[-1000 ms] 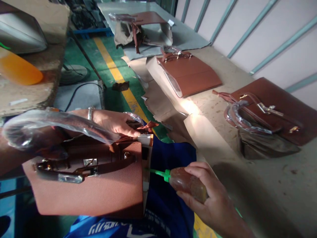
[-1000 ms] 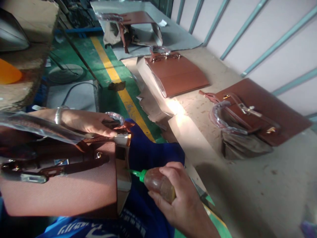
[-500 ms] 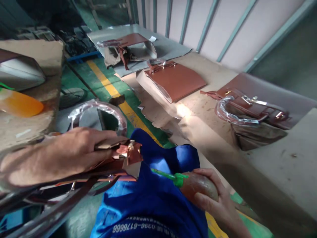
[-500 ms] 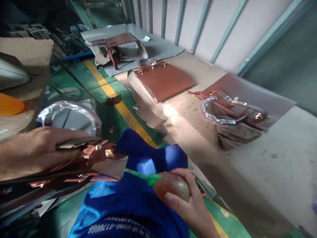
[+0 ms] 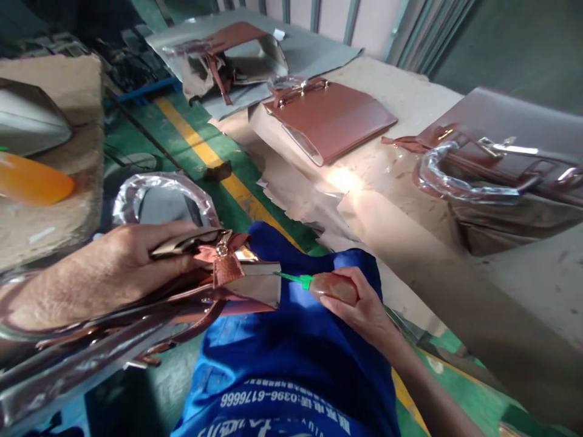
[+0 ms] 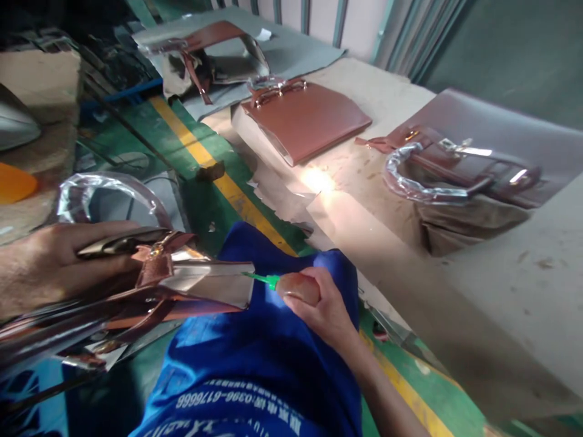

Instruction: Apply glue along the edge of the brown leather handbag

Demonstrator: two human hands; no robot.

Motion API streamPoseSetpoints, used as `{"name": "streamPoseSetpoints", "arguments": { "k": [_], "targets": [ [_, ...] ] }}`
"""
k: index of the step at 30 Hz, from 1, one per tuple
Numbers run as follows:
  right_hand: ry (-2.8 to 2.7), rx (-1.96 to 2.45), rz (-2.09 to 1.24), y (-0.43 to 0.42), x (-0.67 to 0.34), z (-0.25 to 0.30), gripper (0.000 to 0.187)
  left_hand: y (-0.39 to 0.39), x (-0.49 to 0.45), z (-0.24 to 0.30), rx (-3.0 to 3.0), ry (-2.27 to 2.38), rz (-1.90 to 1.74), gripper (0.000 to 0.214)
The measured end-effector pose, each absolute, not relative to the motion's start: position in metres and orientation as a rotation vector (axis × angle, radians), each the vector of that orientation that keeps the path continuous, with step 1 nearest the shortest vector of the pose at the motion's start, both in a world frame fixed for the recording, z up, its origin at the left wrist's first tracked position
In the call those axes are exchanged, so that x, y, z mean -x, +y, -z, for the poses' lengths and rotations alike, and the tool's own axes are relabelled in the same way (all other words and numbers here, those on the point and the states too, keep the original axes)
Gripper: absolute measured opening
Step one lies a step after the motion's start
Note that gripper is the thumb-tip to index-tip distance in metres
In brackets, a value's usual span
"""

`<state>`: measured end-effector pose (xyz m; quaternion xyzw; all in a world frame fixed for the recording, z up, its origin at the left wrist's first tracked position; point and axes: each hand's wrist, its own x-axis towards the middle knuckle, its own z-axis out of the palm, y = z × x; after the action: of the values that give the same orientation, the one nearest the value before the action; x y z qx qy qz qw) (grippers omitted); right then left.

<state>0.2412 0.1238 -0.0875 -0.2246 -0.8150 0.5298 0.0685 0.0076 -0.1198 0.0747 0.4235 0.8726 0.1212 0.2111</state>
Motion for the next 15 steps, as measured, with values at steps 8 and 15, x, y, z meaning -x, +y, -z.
{"name": "streamPoseSetpoints", "arguments": {
  "k": [8,15],
  "targets": [
    [-2.527,0.479,-1.41,0.137,-0.22,0.108,0.031,-0.109,0.003,-0.067,-1.177,2.391,-0.353,0.035],
    [-2.62,0.345,-1.347,0.139,-0.215,0.11,0.027,-0.107,0.005,-0.067,-1.091,2.367,-0.373,0.035]
  ]
}}
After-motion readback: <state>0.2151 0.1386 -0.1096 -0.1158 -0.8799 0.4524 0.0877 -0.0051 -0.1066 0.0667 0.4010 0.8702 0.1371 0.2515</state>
